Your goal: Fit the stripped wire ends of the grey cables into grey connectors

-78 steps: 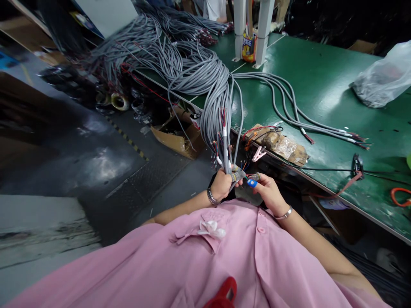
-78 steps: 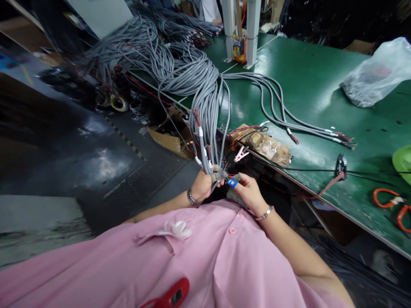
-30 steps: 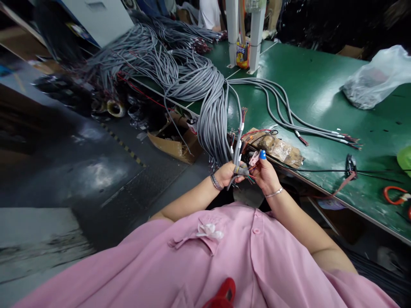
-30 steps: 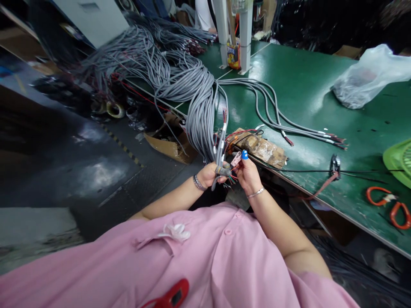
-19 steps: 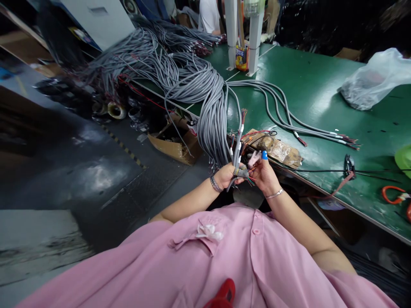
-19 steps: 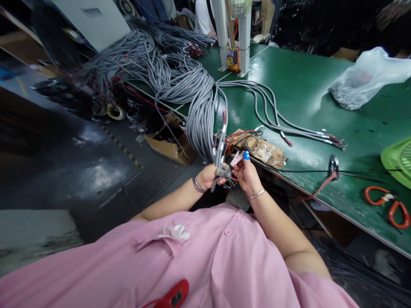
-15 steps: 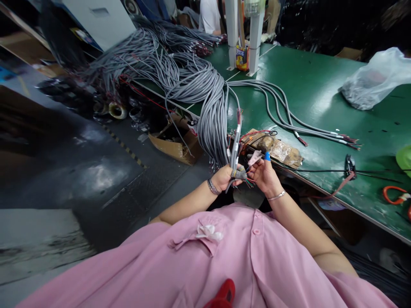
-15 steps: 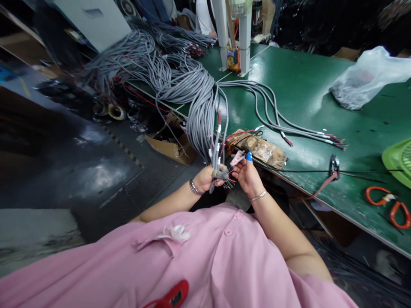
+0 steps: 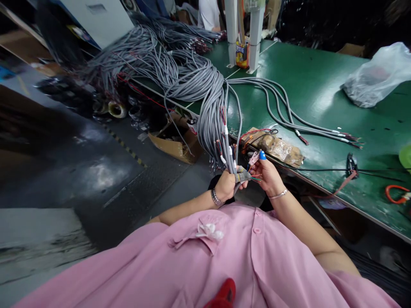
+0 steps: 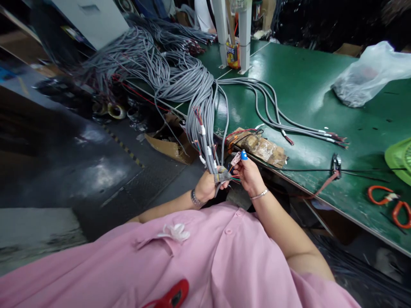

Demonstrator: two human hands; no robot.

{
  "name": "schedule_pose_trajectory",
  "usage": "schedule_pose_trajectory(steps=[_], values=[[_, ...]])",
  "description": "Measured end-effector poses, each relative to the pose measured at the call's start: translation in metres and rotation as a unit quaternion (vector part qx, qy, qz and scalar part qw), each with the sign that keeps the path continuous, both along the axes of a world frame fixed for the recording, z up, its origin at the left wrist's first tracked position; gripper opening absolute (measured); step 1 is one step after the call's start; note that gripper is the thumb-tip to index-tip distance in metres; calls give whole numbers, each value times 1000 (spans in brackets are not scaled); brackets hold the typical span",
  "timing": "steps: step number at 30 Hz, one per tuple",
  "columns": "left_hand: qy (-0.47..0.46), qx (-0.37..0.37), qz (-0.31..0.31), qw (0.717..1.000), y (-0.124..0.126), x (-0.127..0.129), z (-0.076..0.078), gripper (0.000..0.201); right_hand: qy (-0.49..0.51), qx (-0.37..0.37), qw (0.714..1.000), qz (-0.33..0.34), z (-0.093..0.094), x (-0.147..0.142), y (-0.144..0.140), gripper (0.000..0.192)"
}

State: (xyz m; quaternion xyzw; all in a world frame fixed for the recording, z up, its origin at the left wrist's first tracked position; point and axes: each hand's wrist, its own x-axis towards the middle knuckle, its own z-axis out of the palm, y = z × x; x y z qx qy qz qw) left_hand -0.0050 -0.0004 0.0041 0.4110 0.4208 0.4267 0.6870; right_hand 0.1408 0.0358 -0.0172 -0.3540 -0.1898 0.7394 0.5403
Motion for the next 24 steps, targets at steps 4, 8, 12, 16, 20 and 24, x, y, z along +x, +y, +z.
schedule_pose_trajectory(steps=[4, 8, 12, 16, 20, 24], values=[[-2, -17, 11, 1000, 4, 1, -4, 32, 13, -6, 1000, -23, -2, -1, 2, 32], [9, -20, 5, 1000, 5, 2, -7, 30, 17, 8, 999, -37, -2, -4, 3, 29], [15, -18, -3, 1000, 7, 2, -8, 29, 25, 13, 999, -25, -4, -6, 3, 32], [2, -15, 5, 1000, 4, 0, -9, 28, 30, -16, 999, 1, -3, -3, 0, 42], [-7, -1, 13, 1000, -5, -3, -6, 26, 48, -22, 998, 38, 2, 2, -3, 50], [-12, 0, 40, 999, -10, -2, -2, 28, 15, -17, 1000, 21, 7, 2, -3, 37]])
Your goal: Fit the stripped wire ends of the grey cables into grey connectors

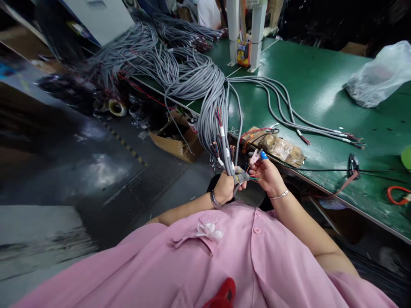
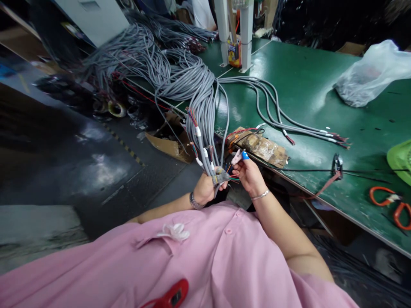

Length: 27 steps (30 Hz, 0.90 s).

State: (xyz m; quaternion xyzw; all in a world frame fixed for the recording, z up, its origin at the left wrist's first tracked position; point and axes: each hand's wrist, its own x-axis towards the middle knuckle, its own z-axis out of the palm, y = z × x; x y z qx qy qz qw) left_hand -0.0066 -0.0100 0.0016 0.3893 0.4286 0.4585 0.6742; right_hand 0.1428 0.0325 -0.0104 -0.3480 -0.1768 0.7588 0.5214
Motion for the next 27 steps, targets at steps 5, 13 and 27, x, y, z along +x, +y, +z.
schedule_pose_trajectory(steps=[5, 13, 27], values=[[2, 4, 25, 1000, 3, 5, -1, 29, -28, 32, 999, -34, 0, -4, -2, 33], [-12, -4, 31, 999, 6, 11, 0, 26, -58, 19, 997, -43, 0, -5, 0, 39], [10, -3, 33, 999, 9, 14, -5, 24, -7, 23, 999, -30, -3, -3, 3, 29]])
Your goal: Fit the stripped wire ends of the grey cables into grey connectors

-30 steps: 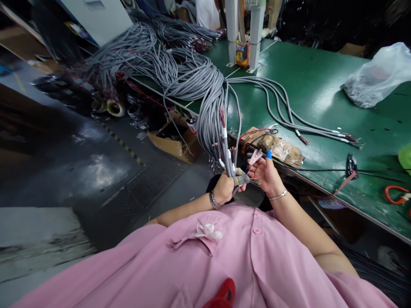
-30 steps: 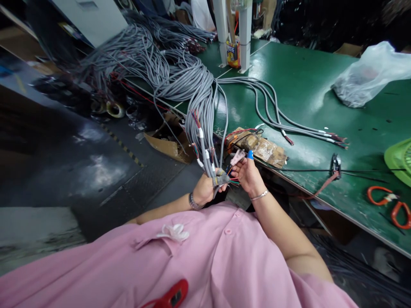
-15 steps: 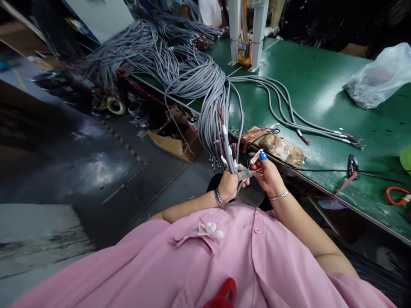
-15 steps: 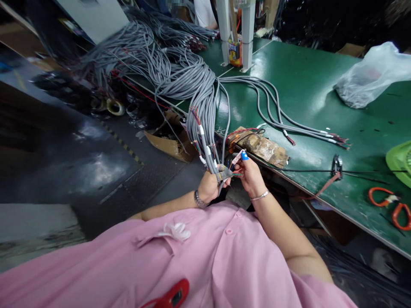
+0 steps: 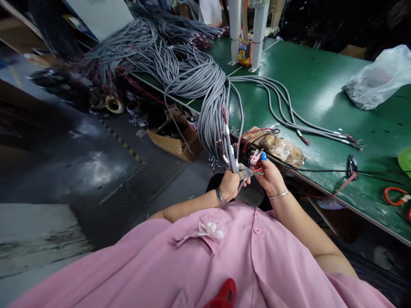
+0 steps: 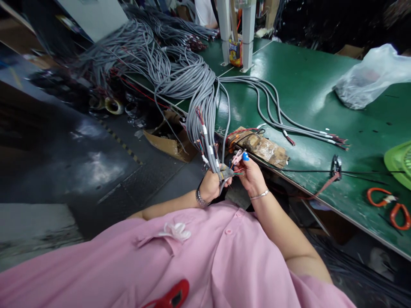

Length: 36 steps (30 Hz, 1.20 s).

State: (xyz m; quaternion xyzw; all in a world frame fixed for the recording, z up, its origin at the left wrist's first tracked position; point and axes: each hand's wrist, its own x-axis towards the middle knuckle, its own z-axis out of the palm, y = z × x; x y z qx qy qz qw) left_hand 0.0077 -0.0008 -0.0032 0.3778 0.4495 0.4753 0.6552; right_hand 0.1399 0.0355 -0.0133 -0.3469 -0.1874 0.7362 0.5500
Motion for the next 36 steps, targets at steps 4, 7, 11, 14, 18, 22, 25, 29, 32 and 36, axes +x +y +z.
schedule_pose_trajectory(steps=[4, 7, 11, 14, 18, 22, 25, 29, 32, 36], values=[[2, 5, 1, 1000, 0, -1, -1, 24, 8, -4, 1000, -6, -3, -1, 0, 30], [-9, 2, 4, 1000, -2, -2, 0, 26, 36, -23, 999, -3, -3, 0, -1, 33], [-14, -3, 9, 1000, -7, -6, 3, 25, 60, -40, 997, 30, 1, 2, -3, 41], [-4, -1, 15, 1000, -11, -9, 5, 24, 40, -45, 998, 18, 4, 2, -2, 33], [-9, 0, 33, 999, -11, -9, 6, 24, 6, -22, 1000, -16, 8, 0, -2, 26], [-19, -22, 43, 999, -5, -5, 6, 25, -8, -8, 1000, -5, 9, -1, -2, 29], [-25, -24, 45, 998, -1, -2, 4, 26, -10, -17, 1000, -7, 5, -1, -1, 29], [-28, -10, 38, 999, 1, 1, 0, 25, -2, 1, 1000, -15, 1, 0, 1, 28], [-29, -14, 45, 998, 2, 1, -1, 24, -11, 15, 1000, -19, 0, -1, 1, 28], [-15, -18, 37, 999, 2, 2, 0, 24, -26, 22, 999, -19, -1, -1, 2, 27]])
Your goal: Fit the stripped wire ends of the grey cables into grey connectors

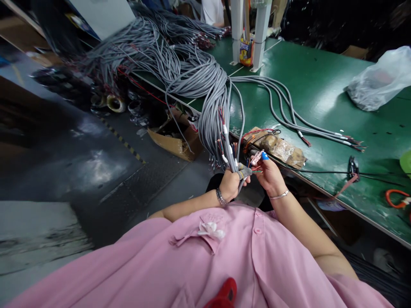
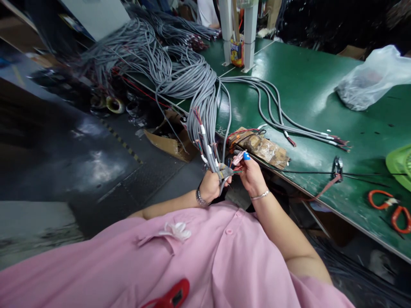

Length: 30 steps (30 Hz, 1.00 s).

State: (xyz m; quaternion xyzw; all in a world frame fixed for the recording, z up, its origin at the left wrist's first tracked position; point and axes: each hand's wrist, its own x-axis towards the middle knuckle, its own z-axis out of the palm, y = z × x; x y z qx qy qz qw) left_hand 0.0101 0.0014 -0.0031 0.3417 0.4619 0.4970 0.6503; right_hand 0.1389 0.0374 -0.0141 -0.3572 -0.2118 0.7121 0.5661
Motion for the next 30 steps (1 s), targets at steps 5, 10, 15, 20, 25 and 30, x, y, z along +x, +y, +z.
schedule_pose_trajectory(steps=[5, 10, 15, 20, 25, 30], values=[[13, 4, -6, 1000, 0, 1, -1, 24, 7, -5, 1000, -12, -1, -1, 0, 26], [4, 22, -10, 1000, -6, -6, -3, 24, 28, -21, 999, 28, 1, 2, -5, 39], [34, 35, -14, 999, -17, -17, -5, 27, -32, -49, 985, 161, 5, 19, -17, 49], [59, 49, -4, 997, -20, -21, -11, 28, -124, -3, 967, 221, 5, 24, -39, 35], [73, 58, -28, 995, -20, -20, -18, 27, -177, 60, 978, 89, 1, 7, -52, 20], [85, 43, -146, 985, -15, -28, -12, 27, -238, 133, 952, 139, 13, 3, -47, 20]])
